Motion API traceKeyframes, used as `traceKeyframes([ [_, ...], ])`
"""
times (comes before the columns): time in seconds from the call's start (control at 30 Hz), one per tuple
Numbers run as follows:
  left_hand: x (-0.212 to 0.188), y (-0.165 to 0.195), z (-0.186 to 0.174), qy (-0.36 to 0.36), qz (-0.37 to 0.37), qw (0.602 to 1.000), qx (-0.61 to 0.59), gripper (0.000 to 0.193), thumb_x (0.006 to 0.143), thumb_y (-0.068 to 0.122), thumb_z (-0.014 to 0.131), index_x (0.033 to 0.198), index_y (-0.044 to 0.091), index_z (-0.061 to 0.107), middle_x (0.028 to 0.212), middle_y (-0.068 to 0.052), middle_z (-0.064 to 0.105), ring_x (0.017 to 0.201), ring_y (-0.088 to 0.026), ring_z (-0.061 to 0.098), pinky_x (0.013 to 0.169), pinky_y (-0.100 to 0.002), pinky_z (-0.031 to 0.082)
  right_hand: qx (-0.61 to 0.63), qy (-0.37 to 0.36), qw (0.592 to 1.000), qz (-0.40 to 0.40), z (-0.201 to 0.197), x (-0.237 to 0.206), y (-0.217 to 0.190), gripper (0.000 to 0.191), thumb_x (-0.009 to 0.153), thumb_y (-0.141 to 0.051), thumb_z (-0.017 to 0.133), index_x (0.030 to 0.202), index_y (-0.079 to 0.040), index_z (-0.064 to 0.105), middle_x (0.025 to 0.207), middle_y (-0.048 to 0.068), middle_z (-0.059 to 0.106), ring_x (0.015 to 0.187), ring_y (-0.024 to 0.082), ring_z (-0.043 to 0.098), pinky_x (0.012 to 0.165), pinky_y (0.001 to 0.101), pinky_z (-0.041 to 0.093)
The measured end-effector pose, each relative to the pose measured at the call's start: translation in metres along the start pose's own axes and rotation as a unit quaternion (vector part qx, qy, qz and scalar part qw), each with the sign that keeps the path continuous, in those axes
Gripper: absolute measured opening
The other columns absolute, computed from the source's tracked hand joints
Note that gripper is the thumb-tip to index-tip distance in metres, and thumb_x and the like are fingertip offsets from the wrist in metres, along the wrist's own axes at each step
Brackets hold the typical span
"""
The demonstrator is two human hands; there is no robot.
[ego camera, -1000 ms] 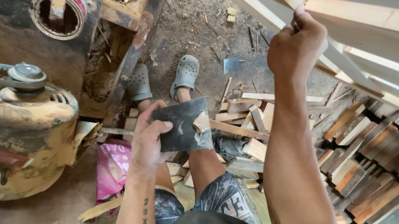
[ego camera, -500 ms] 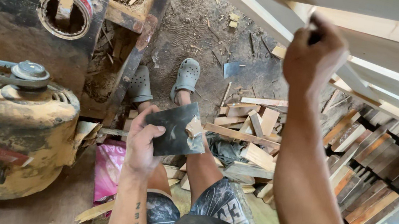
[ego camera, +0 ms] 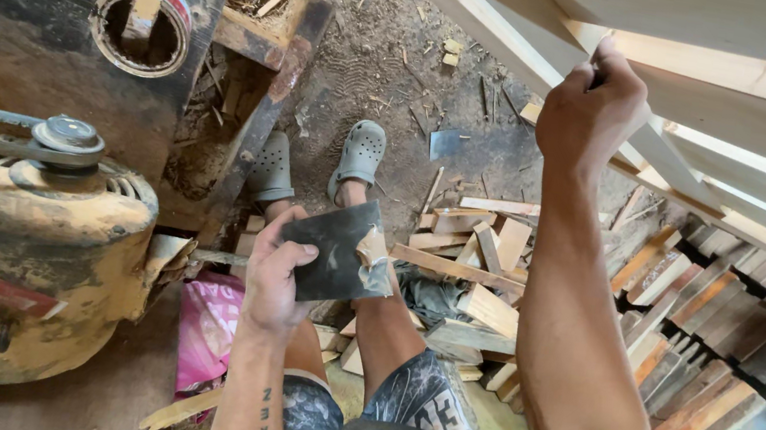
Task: The person applies wood filler to gaps and joints on a wooden structure using a putty knife, smoothing the filler into the seams. The person works on multiple joints and edges, repeatedly loading filler and spreading it along the wood.
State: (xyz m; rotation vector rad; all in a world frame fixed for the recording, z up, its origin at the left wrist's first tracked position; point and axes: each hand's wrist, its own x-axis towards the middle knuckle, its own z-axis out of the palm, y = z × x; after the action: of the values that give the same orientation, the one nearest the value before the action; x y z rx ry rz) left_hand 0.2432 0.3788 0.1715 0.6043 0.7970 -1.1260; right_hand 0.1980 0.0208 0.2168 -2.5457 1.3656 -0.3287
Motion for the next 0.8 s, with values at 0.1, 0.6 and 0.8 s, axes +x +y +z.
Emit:
traceKeyframes([
  [0.1, 0.003, -0.003, -0.004, 0.013, -0.004, 1.000, 0.010, 0.041, 0.081, -0.005, 0.050, 0.122, -0.003, 0.056, 0.100, -0.014, 0.067, 0.082, -0.022, 0.070, 0.077, -0.036, 0.060, -0.018, -0.014, 0.999, 0.028, 0.000, -0.002, -0.001, 0.020, 0.089, 0.003, 0.051, 0.091, 0.006, 0.072, 0.066, 0.015, 0.063, 0.059, 0.017, 0.059, 0.057, 0.0344, 0.048],
  [0.6, 0.003, -0.002, -0.009, 0.008, 0.014, 1.000, -0.004, 0.039, 0.081, -0.004, 0.051, 0.120, -0.003, 0.057, 0.099, -0.014, 0.068, 0.081, -0.021, 0.070, 0.077, -0.036, 0.061, -0.015, 0.036, 0.999, -0.002, 0.000, 0.001, 0.009, 0.032, 0.089, 0.000, 0.057, 0.115, 0.008, 0.075, 0.073, 0.012, 0.071, 0.062, 0.015, 0.067, 0.060, 0.0311, 0.054],
  [0.8, 0.005, -0.003, 0.000, -0.028, 0.008, 1.000, -0.002, 0.029, 0.082, -0.002, 0.050, 0.110, -0.003, 0.056, 0.095, -0.013, 0.067, 0.078, -0.020, 0.069, 0.074, -0.036, 0.060, -0.027, 0.042, 0.992, 0.119, 0.011, -0.008, 0.004, 0.029, 0.087, 0.000, 0.056, 0.105, 0.001, 0.079, 0.073, 0.007, 0.073, 0.052, 0.016, 0.057, 0.045, 0.0367, 0.041],
])
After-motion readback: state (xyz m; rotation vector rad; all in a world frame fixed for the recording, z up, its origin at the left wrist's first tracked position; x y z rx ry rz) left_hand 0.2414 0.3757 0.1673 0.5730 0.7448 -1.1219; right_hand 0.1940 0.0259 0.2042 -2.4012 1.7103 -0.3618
